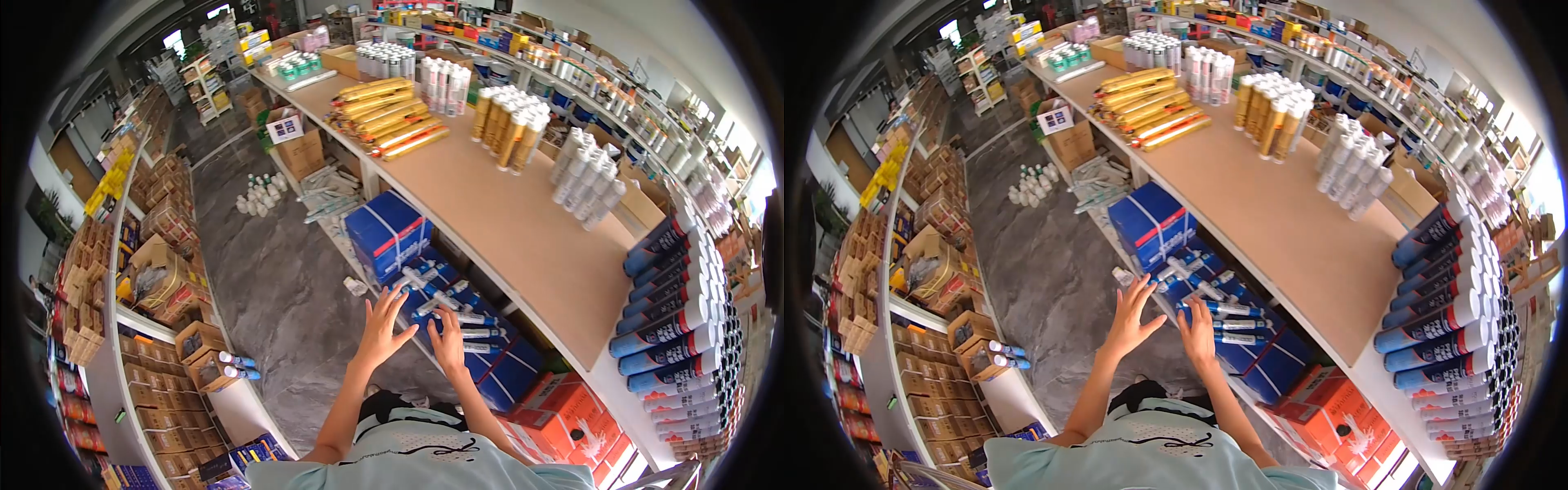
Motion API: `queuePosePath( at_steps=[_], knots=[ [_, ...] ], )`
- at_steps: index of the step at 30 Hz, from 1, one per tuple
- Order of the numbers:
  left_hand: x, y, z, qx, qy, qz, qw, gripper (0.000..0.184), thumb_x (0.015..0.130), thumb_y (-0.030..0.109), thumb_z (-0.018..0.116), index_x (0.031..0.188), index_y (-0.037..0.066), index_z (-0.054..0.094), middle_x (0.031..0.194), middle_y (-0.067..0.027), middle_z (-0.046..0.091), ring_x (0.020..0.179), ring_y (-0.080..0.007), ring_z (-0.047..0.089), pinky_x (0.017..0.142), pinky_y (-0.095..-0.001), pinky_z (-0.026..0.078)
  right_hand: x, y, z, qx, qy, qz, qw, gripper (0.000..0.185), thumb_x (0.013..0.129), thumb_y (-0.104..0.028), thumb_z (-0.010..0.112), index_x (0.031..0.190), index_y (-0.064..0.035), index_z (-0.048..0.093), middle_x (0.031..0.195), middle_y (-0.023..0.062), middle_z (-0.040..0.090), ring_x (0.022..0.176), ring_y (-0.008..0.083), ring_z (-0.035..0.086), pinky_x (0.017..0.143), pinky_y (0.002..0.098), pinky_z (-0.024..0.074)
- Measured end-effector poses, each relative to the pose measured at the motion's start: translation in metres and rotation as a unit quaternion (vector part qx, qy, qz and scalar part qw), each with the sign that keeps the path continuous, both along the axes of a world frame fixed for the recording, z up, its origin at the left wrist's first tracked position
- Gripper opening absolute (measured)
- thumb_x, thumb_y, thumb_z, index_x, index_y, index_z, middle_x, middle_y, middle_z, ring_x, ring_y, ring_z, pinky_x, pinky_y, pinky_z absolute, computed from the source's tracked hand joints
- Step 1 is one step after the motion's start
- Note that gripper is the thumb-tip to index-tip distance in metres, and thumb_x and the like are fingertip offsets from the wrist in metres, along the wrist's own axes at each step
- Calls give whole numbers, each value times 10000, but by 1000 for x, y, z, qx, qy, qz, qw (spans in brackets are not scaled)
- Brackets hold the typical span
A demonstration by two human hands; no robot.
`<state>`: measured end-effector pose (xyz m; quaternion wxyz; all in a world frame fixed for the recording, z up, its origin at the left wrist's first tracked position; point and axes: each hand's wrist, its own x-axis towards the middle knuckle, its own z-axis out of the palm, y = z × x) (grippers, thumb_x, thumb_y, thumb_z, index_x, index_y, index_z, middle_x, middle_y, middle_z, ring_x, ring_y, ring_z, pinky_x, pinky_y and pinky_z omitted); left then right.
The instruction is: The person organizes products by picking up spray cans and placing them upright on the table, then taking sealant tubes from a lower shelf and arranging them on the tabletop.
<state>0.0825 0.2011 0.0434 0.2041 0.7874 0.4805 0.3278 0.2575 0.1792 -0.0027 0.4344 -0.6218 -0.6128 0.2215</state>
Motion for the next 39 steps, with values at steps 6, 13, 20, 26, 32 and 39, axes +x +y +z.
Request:
queuePosePath(
  at_steps=[6,13,20,26,32,39],
  knots=[
    [-116,10,-24,-12,25,87,996,677,848,304,675,1422,119,368,1523,-81,284,1421,-352,226,1088,-663,149,-104,32,-10,15,-56,97,994,389,881,-169,609,1203,33,524,1299,226,487,1193,398,479,985,471,392],
    [-225,-9,-14,-19,44,183,982,654,848,230,668,1414,102,366,1488,-154,294,1404,-373,245,1106,-623,173,-198,60,-15,7,-45,186,981,391,885,-180,603,1207,20,504,1301,233,475,1179,411,483,984,463,406],
    [-291,-74,-40,-82,7,359,930,612,841,170,658,1383,81,388,1460,-181,312,1389,-401,257,1102,-612,205,-283,72,-28,-16,-40,334,942,369,893,-158,606,1198,22,502,1321,230,453,1200,418,468,993,454,411],
    [-327,-94,-48,-120,-19,475,872,610,827,151,670,1367,70,397,1428,-201,338,1367,-422,282,1088,-618,231,-367,95,-55,-40,-7,441,897,362,918,-165,587,1217,7,480,1320,224,451,1215,411,460,1011,430,389],
    [-389,-90,-67,-130,-16,535,835,607,826,143,675,1362,82,400,1418,-196,354,1342,-407,325,1088,-611,240,-448,123,-66,-58,-21,511,857,367,926,-183,581,1224,2,476,1324,228,445,1227,406,448,1027,426,374],
    [-449,-41,-78,-188,-52,559,806,577,839,135,660,1356,85,409,1417,-185,367,1330,-400,346,1101,-580,239,-514,174,-101,-76,-64,550,829,395,899,-180,596,1220,20,479,1323,239,451,1208,414,456,1002,441,400]
  ],
)
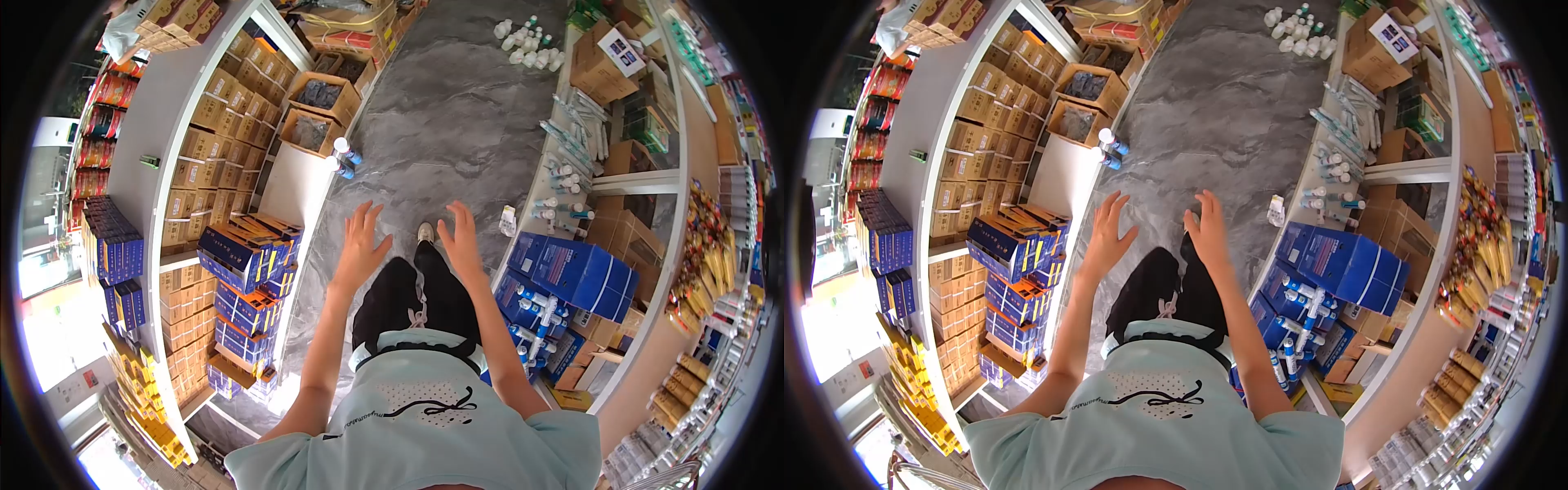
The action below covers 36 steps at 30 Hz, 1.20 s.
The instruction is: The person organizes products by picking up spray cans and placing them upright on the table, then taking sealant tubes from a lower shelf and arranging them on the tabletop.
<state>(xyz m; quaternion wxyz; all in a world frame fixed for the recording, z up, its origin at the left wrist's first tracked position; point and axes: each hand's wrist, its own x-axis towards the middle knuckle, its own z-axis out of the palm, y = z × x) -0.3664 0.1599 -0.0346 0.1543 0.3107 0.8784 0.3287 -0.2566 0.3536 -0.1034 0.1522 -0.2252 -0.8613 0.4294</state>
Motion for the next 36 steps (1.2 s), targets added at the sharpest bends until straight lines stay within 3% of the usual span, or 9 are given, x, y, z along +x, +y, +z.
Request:
queuePosePath(
  at_steps=[6,13,23,25,27,28,31,33,36],
  knots=[
    [-47,25,-45,2,0,33,999,559,833,105,658,1337,50,421,1367,-202,421,1262,-402,415,1064,-482,335,-42,34,-36,-10,-91,44,995,422,896,-184,594,1235,27,457,1311,251,446,1223,420,435,1018,454,386],
    [-109,19,-124,34,-73,100,992,495,822,67,654,1276,17,464,1318,-217,465,1210,-410,462,1018,-439,388,-103,40,-95,41,-161,161,973,431,889,-189,601,1229,28,450,1315,244,431,1197,430,447,1007,455,396],
    [-194,-16,-310,15,-172,67,983,536,788,54,647,1277,12,432,1301,-222,450,1211,-416,434,1019,-475,370,-201,-19,-233,-67,-163,73,982,416,892,-166,587,1230,37,453,1295,253,466,1200,421,454,1023,451,380],
    [-226,-13,-338,-4,-156,45,987,537,780,61,657,1266,8,434,1284,-222,457,1203,-418,438,1015,-474,374,-219,-34,-258,-74,-165,65,981,414,895,-168,585,1230,37,454,1293,255,467,1202,419,453,1027,448,378],
    [-263,-8,-345,-88,-14,-34,995,550,770,71,675,1262,6,438,1291,-220,451,1196,-421,440,1009,-473,380,-235,-45,-282,-80,-170,60,980,412,898,-170,584,1230,37,456,1291,257,468,1204,418,452,1030,445,375],
    [-278,-8,-354,-93,-25,-34,995,550,770,71,675,1262,6,438,1291,-220,451,1196,-421,440,1009,-473,380,-242,-52,-293,-77,-168,74,980,408,901,-171,582,1229,37,455,1291,257,467,1205,417,451,1031,441,375],
    [-312,-16,-391,-95,-28,19,995,585,765,91,707,1273,-8,434,1300,-225,441,1198,-424,446,990,-443,413,-259,-63,-319,-80,-183,100,975,398,906,-170,578,1226,34,456,1295,252,466,1205,415,452,1027,436,377],
    [-325,-23,-421,-119,-11,140,983,598,756,113,725,1264,-14,438,1317,-240,421,1199,-425,444,966,-451,438,-273,-65,-333,-81,-196,115,970,392,908,-167,577,1224,32,457,1297,248,466,1204,413,453,1022,435,378],
    [-349,-50,-473,-174,17,208,962,676,713,159,769,1260,-49,430,1310,-274,404,1212,-429,432,993,-468,422,-289,-64,-342,-116,-197,52,972,396,908,-160,574,1235,25,447,1289,239,471,1191,403,465,1009,429,385]
  ],
)
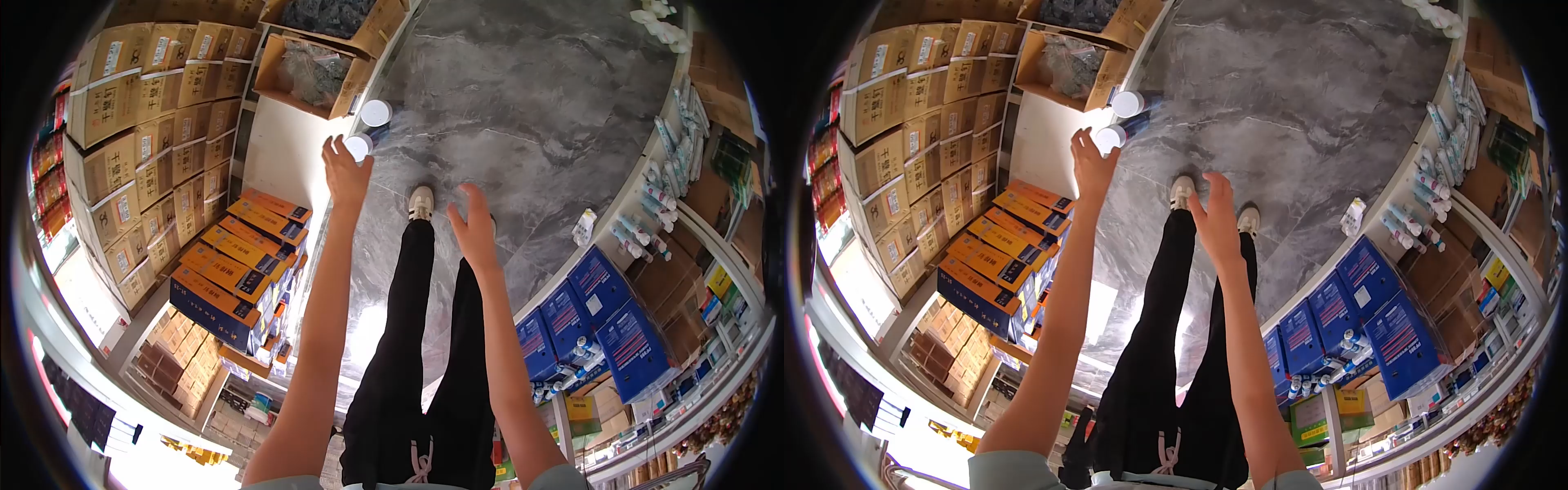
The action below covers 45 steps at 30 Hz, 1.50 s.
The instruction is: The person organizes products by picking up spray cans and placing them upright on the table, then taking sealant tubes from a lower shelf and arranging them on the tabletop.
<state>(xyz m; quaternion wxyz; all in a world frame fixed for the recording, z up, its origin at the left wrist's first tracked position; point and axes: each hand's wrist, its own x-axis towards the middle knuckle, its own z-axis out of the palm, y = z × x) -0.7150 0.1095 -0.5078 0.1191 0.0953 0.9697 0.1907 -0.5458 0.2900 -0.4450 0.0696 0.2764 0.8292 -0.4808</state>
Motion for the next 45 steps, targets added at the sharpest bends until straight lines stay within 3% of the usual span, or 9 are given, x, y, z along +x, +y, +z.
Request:
queuePosePath(
  at_steps=[2,9,13,14,26,32,35,42,45],
  knots=[
    [-7,-17,-31,-28,-39,18,999,761,685,200,804,1297,-26,412,1341,-269,378,1222,-429,425,1005,-479,416,-12,-1,-1,-54,-18,-77,995,380,915,-186,570,1236,-4,476,1257,189,511,1171,355,501,1002,406,394],
    [-14,-23,-72,-57,-129,-31,989,885,662,202,837,1384,62,345,1354,-261,368,1229,-425,432,972,-466,460,-34,-3,-22,-20,-31,-6,999,397,925,-201,554,1253,2,459,1279,201,487,1205,346,475,993,391,406],
    [-21,-18,-85,-114,-83,-166,976,690,679,110,778,1298,195,484,1358,-130,409,1169,-384,474,893,-438,526,-39,-2,-30,-19,-55,8,998,404,913,-183,549,1244,26,449,1261,229,487,1190,374,467,998,412,398],
    [-21,-15,-88,-115,-113,-134,978,618,676,66,752,1237,210,538,1306,-99,455,1112,-369,501,863,-428,538,-41,-2,-31,-23,-56,3,998,402,902,-170,546,1222,53,447,1232,246,501,1160,393,475,993,429,400],
    [-39,-16,-81,-129,-128,-186,965,601,648,150,763,1206,126,543,1123,-175,514,973,-391,553,794,-462,538,-11,-7,-43,-25,-120,52,991,426,901,-172,565,1239,56,442,1230,236,504,1166,384,471,994,427,392],
    [-13,-18,-41,-65,-130,-141,979,556,657,186,771,1159,102,546,1128,-192,505,1003,-397,539,811,-475,520,15,-7,-34,33,-152,111,982,462,870,-191,603,1241,40,454,1263,222,478,1159,376,485,921,440,469],
    [8,-12,-1,-32,-89,-107,990,490,626,165,789,1067,109,581,1008,-185,553,919,-388,585,785,-469,511,25,-8,-24,122,-149,96,977,495,864,-204,614,1265,32,447,1314,215,435,1196,377,462,926,451,472],
    [51,4,117,31,-90,-127,987,492,616,127,781,1076,104,607,990,-174,581,862,-385,613,743,-452,529,32,7,13,92,-149,82,981,518,879,-204,599,1293,51,420,1329,240,418,1212,424,433,999,459,413],
    [56,15,174,53,-104,-146,982,474,610,117,786,1054,87,623,992,-161,591,830,-362,632,724,-427,540,46,15,-1,57,-161,62,983,506,904,-303,586,1264,28,455,1340,230,424,1206,389,454,947,459,450]
  ],
)
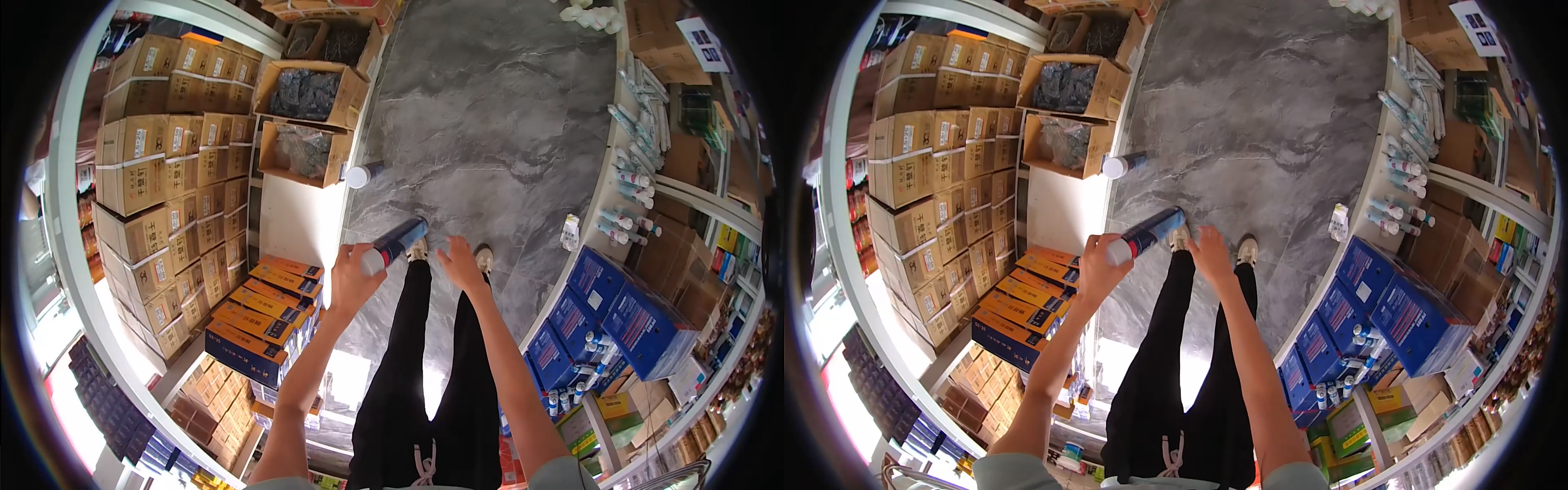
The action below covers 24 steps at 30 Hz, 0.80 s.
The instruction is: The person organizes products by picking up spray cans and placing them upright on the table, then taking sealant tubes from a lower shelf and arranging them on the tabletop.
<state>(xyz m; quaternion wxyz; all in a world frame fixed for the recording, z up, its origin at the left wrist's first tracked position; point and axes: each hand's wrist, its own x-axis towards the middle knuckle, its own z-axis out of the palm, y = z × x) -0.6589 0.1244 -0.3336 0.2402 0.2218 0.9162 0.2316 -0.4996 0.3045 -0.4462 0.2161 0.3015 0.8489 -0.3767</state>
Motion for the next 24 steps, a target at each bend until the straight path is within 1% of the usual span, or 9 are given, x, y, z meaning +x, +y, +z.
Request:
queuePosePath(
  at_steps=[2,6,9,11,14,15,18,19,24],
  knots=[
    [2,7,35,29,-31,-9,999,471,594,112,801,1033,73,634,975,-153,599,810,-346,638,724,-417,542,11,8,-13,-164,-18,-198,966,516,951,-394,493,1254,23,464,1351,232,420,1216,397,445,955,460,422],
    [-1,18,77,74,-77,-5,994,471,577,117,837,1004,45,653,951,-145,631,823,-296,654,739,-377,533,53,8,-47,-224,-14,-353,908,580,977,-475,425,1338,-22,442,1403,143,426,1260,320,439,1031,345,335],
    [0,34,112,81,-94,-56,991,460,582,116,840,994,32,654,944,-135,639,833,-276,656,743,-362,527,64,9,-11,-264,69,-403,873,616,966,-547,393,1381,-93,426,1399,93,443,1280,276,429,1104,399,227],
    [2,42,134,104,-87,-93,986,465,587,132,826,1009,58,644,944,-129,618,846,-291,639,742,-374,520,78,19,32,-406,64,-495,765,681,936,-629,380,1424,-154,376,1392,67,447,1295,219,415,1128,519,101],
    [7,56,170,113,-90,-136,980,469,597,151,812,1024,80,632,950,-125,606,860,-307,627,746,-379,513,101,24,48,-440,83,-558,698,749,898,-708,363,1437,-188,349,1371,68,459,1286,196,420,1091,628,33],
    [10,59,183,97,-93,-154,979,474,599,150,811,1030,78,630,962,-124,607,877,-308,626,764,-372,510,107,26,60,-444,111,-565,687,760,886,-709,406,1400,-150,377,1291,80,496,1224,201,467,1116,548,140],
    [14,70,210,132,-98,-206,965,480,600,147,808,1038,75,626,987,-125,609,904,-309,624,795,-358,503,119,15,87,-387,187,-596,678,728,893,-678,446,1339,-103,417,1149,79,541,1112,191,526,1084,440,283],
    [14,75,219,132,-97,-222,961,476,616,158,811,1045,74,623,990,-124,618,910,-290,631,800,-353,502,124,13,101,-367,196,-625,661,673,899,-635,489,1259,-66,477,1034,53,557,1025,166,552,992,346,382],
    [21,104,269,129,-167,-266,941,460,672,184,813,1068,72,607,980,-112,637,908,-231,641,794,-336,499,179,2,164,-339,261,-672,605,517,924,-535,504,1110,-61,586,950,31,603,917,139,577,874,298,429]
  ],
)
